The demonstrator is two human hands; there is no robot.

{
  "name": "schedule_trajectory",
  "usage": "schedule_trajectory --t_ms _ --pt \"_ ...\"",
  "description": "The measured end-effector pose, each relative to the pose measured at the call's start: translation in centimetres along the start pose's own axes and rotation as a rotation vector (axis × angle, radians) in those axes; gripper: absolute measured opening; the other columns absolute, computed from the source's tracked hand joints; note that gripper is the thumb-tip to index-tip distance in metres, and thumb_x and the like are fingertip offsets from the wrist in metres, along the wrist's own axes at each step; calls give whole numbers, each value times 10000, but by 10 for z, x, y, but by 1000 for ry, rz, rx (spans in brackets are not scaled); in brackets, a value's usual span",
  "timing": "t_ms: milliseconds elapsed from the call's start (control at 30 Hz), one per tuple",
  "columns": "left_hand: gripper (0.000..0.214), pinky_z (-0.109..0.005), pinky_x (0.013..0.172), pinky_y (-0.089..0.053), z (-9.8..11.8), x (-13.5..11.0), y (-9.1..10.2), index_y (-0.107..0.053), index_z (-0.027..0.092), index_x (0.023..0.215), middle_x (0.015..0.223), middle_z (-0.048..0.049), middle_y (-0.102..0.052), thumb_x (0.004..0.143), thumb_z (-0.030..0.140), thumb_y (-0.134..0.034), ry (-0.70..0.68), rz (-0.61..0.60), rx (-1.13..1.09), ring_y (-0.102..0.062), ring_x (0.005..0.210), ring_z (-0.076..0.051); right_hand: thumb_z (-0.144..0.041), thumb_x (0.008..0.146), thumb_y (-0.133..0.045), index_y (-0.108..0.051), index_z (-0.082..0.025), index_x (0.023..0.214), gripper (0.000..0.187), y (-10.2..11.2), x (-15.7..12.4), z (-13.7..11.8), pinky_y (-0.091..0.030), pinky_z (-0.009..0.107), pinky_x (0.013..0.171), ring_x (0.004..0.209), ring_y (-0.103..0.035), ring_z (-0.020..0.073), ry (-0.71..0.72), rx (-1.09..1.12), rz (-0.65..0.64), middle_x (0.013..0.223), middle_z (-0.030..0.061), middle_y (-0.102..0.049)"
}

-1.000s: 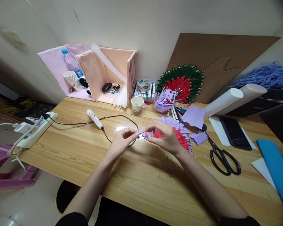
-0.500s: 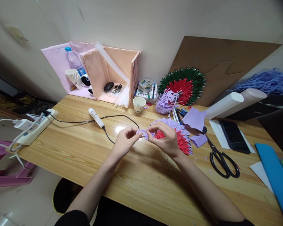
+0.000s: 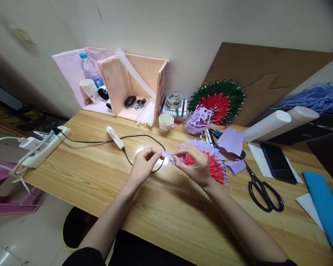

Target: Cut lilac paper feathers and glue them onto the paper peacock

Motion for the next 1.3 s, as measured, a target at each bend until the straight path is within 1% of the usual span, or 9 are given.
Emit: schedule_trajectory --t_ms 67,167,267,400,600,867,1000,1100,1300 --pt "226 -241 706 -439 1 0 4 -606 153 649 689 -23 -635 779 335 -571 -30 41 26 -576 710 -140 -139 753 -603 -618 -202 807 84 0 0 2 -460 293 620 666 -565 148 -46 19 -4 701 18 -630" --pt "169 -249 729 -456 7 -2 10 -618 157 731 760 -29 -642 752 325 -614 -115 96 39 -589 752 -145 -188 765 -608 -625 -193 776 21 -1 -1 8 -462 281 614 647 -566 140 -190 82 -16 699 19 -623" --pt "171 -271 777 -468 16 -5 9 -642 167 814 850 -47 -658 700 288 -681 -221 61 94 -604 822 -165 -252 767 -619 -633 -181 764 72 -5 -3 18 -471 268 605 638 -574 136 -369 217 -37 705 26 -630" --pt "125 -279 786 -467 21 -7 8 -668 175 764 817 -49 -665 709 286 -681 -277 36 176 -608 813 -173 -300 730 -659 -648 -168 746 133 -15 -6 28 -470 252 569 619 -580 132 -538 404 -111 690 28 -645" --pt "191 -274 753 -476 5 -1 8 -673 151 740 789 -51 -681 701 338 -676 -85 52 18 -621 773 -172 -316 699 -684 -667 -173 747 152 -20 -5 32 -480 242 562 613 -602 123 -641 565 -163 706 22 -675" --pt "260 -266 746 -470 -19 5 8 -687 141 752 773 -58 -685 677 390 -684 192 7 -122 -624 783 -162 -320 678 -700 -682 -172 815 202 -25 -8 39 -485 255 638 694 -619 128 -707 564 -209 795 40 -694" --pt "269 -258 751 -471 -25 4 8 -680 123 769 757 -65 -686 648 361 -712 319 11 -230 -632 756 -145 -332 678 -698 -675 -174 843 230 -27 -9 46 -486 250 619 691 -616 126 -708 607 -228 807 38 -690" --pt "265 -252 744 -473 -25 2 9 -675 114 746 725 -68 -685 623 342 -732 357 30 -251 -634 734 -141 -338 688 -692 -664 -171 844 230 -24 -8 45 -492 260 610 695 -617 139 -653 553 -195 795 42 -682" --pt "260 -252 714 -472 -23 1 9 -671 116 733 729 -76 -687 623 345 -727 337 26 -184 -641 745 -157 -264 772 -629 -661 -202 830 90 -14 -2 19 -481 295 655 724 -592 156 -292 210 -160 784 38 -655"
Point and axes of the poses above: each hand's wrist, its own x-axis towards the middle knuckle, its own y-axis out of the back of the hand, z = x × y, the point moved 5 cm from there along x, towards the middle knuckle
